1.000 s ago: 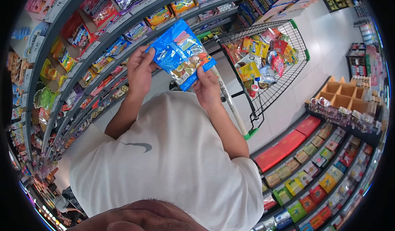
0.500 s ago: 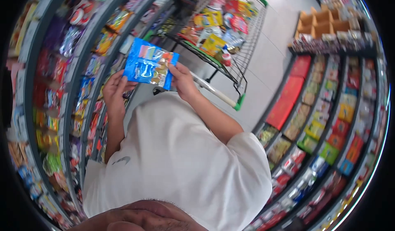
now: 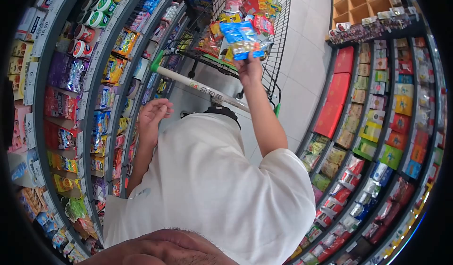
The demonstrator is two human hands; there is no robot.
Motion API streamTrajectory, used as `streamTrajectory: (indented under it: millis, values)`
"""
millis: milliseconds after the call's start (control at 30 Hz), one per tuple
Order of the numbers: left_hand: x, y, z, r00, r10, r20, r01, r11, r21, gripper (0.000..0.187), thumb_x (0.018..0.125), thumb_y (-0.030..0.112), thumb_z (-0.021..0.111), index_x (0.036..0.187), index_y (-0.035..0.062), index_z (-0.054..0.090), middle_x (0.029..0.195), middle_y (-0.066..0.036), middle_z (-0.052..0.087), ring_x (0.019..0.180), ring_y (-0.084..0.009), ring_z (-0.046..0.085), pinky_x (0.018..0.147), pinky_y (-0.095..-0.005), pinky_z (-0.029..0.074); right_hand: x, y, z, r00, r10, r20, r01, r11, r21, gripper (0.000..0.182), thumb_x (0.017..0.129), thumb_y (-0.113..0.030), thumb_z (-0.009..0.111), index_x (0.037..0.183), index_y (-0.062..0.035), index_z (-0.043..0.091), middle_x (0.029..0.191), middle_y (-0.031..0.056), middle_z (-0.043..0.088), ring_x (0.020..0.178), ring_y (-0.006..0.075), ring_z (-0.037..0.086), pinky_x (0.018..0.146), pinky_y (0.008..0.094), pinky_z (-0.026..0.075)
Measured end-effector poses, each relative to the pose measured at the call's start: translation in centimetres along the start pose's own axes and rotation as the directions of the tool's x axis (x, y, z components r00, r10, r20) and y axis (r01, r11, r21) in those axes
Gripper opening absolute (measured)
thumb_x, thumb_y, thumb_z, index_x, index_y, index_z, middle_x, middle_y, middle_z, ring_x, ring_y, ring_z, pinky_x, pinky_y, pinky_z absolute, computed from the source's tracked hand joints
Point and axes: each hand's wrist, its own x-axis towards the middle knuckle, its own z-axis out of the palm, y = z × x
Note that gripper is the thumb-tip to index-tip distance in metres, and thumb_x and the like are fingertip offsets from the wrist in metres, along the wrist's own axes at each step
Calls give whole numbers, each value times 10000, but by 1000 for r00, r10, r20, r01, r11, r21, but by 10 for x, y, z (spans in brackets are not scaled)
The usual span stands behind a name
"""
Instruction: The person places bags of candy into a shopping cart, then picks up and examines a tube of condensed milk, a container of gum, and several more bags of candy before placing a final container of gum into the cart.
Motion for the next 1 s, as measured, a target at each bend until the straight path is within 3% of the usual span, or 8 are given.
streamTrajectory:
  millis: [133, 200, 300, 433, 600, 733, 833, 1000]
  values:
    - [3, -4, 4, 1000, -18, 5, 18, 1000, 22, 215, 941, 100, 600, 1133, 4, 610, 1033, -84, 672, 893, -131, 641, 782, -258, 505, 44, -24, -30, 1000, 10, 5, -10, 988, 152, 447, 993, -265, 502, 1345, -8, 404, 1346, 198, 504, 1200, 362, 552, 1069, 488, 424]
    - [6, -9, 1, 999, -39, 6, 39, 999, 21, 215, 939, 87, 590, 1140, 12, 604, 1046, -85, 667, 910, -141, 636, 795, -270, 500, 42, -30, -30, 962, 272, -35, -261, 948, 182, 593, 983, -273, 517, 1425, 26, 259, 1428, 264, 378, 1284, 383, 469, 1083, 484, 408]
    - [14, -11, -7, 999, -49, 3, 48, 998, 43, 211, 939, 92, 596, 1137, 18, 604, 1051, -75, 665, 916, -135, 632, 809, -269, 495, 3, -1, -13, 993, -113, -33, 90, 907, -412, 481, 956, -156, 563, 1369, 4, 377, 1251, 159, 554, 1151, 276, 563, 990, 411, 457]
    - [21, -10, -15, 998, -43, -54, 44, 999, 7, 218, 940, 117, 603, 1141, 33, 604, 1055, -63, 664, 915, -128, 628, 801, -261, 482, -38, 48, -5, 844, -374, 385, 527, 445, -724, 278, 886, -22, 596, 1163, -13, 580, 1086, 117, 637, 1052, 217, 602, 939, 300, 449]
    - [27, -11, -16, 996, -49, -72, 51, 998, 29, 220, 942, 142, 607, 1137, 41, 610, 1047, -54, 666, 912, -127, 631, 796, -261, 480, -92, 75, 25, 620, -166, 767, 655, -428, -622, 355, 849, -211, 670, 1175, -88, 603, 1256, 107, 550, 1271, 315, 437, 1095, 562, 237]
    - [33, -11, -12, 995, -63, -73, 67, 996, 55, 221, 947, 154, 603, 1140, 48, 613, 1039, -53, 670, 912, -125, 633, 801, -261, 479, -86, 75, 23, 554, -83, 829, 702, -488, -518, 440, 828, -379, 683, 1164, -105, 610, 1279, 75, 528, 1300, 280, 399, 1088, 665, 120]
    - [40, -19, -8, 997, -52, -54, 55, 997, 51, 224, 949, 160, 603, 1144, 51, 615, 1039, -49, 671, 915, -121, 633, 801, -258, 479, -87, 66, 24, 583, 128, 802, 724, -531, -441, 494, 785, -411, 715, 1164, -111, 611, 1240, 66, 547, 1288, 269, 411, 1098, 665, 93]
    - [51, -17, 2, 998, -37, -47, 41, 996, 80, 230, 950, 160, 604, 1152, 52, 618, 1048, -41, 673, 921, -115, 633, 796, -255, 478, -78, 68, 19, 632, 115, 766, 700, -511, -500, 498, 721, -402, 756, 1112, -116, 642, 1100, 66, 616, 1181, 246, 502, 1129, 601, 91]
